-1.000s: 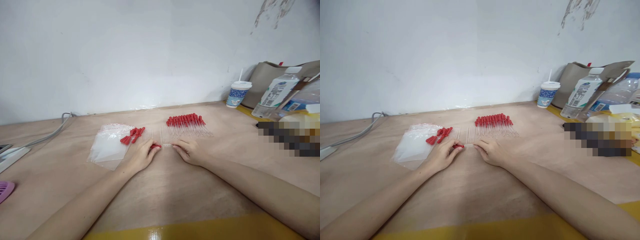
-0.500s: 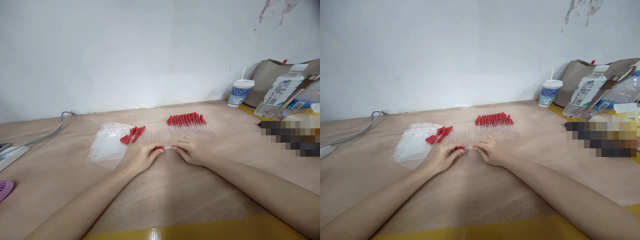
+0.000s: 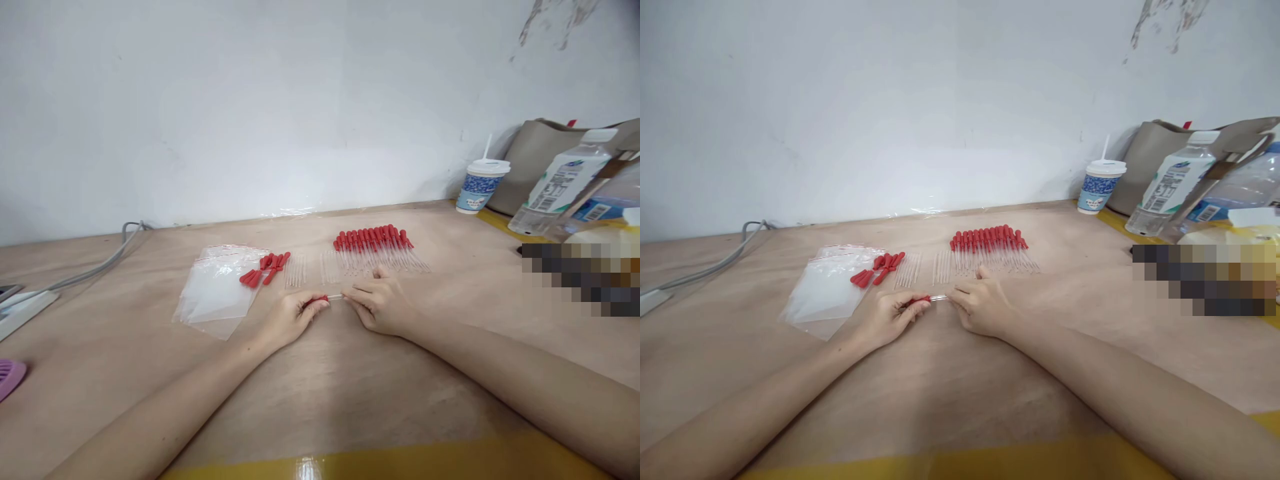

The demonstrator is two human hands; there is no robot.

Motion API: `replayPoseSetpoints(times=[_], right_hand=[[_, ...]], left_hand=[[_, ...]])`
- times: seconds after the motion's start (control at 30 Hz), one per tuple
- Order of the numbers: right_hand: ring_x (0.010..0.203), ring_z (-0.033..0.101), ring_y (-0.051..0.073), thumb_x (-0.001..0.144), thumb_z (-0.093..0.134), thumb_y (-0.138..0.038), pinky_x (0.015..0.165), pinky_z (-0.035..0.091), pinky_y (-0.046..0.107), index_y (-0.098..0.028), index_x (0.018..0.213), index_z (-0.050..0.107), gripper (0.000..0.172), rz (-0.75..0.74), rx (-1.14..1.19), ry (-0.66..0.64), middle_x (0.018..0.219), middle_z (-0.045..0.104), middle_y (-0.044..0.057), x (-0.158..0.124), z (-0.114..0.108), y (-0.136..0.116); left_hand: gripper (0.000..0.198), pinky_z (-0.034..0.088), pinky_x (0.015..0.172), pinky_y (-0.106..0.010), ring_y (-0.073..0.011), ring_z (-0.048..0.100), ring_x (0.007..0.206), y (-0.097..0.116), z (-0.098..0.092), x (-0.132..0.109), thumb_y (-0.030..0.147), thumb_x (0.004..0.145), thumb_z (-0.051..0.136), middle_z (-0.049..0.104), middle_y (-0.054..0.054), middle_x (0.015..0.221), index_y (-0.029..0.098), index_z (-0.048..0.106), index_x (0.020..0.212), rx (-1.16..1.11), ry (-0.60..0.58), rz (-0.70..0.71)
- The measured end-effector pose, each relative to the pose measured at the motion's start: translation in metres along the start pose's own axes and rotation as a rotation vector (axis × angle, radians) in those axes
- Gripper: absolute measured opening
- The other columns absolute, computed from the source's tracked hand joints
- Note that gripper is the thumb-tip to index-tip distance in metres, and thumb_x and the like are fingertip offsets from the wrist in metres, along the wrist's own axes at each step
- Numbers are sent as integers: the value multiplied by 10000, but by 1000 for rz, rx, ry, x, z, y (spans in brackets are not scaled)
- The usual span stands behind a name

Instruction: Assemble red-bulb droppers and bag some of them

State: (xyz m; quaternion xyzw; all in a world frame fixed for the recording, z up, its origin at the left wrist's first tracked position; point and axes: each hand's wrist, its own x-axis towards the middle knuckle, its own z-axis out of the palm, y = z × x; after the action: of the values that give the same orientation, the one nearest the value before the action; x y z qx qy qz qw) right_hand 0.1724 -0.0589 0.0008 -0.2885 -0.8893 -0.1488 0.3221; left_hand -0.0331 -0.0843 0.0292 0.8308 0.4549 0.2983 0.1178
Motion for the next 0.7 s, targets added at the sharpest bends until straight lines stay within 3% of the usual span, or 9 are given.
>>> replayPoseSetpoints(times=[0.1,0.27,0.37,0.7], right_hand=[[521,390,99,866,402,-157,619,198,315,-153,740,637,266,15,-38,8,592,565,11,-1,2,-6],[569,476,100,905,403,-213,657,252,291,-179,848,643,249,147,257,-117,655,614,-5,-1,1,0],[596,499,104,911,406,-234,671,270,283,-186,860,644,249,147,346,-167,661,609,-8,0,-2,8],[550,436,108,902,372,-219,656,258,302,-160,800,643,295,36,211,-84,635,597,19,-1,0,0]], left_hand=[[134,492,559,-204,-118,623,569,3,-2,0,209,823,561,700,16,680,173,690,832,25,36,-15],[120,514,614,-213,-129,650,637,-1,-2,0,218,798,602,725,8,789,186,696,866,24,35,35],[116,517,636,-215,-134,657,692,-4,-2,0,239,793,613,724,14,840,203,692,870,2,7,47],[109,520,619,-213,-130,654,683,-10,3,-2,228,802,597,721,20,801,202,690,853,-76,-19,69]])
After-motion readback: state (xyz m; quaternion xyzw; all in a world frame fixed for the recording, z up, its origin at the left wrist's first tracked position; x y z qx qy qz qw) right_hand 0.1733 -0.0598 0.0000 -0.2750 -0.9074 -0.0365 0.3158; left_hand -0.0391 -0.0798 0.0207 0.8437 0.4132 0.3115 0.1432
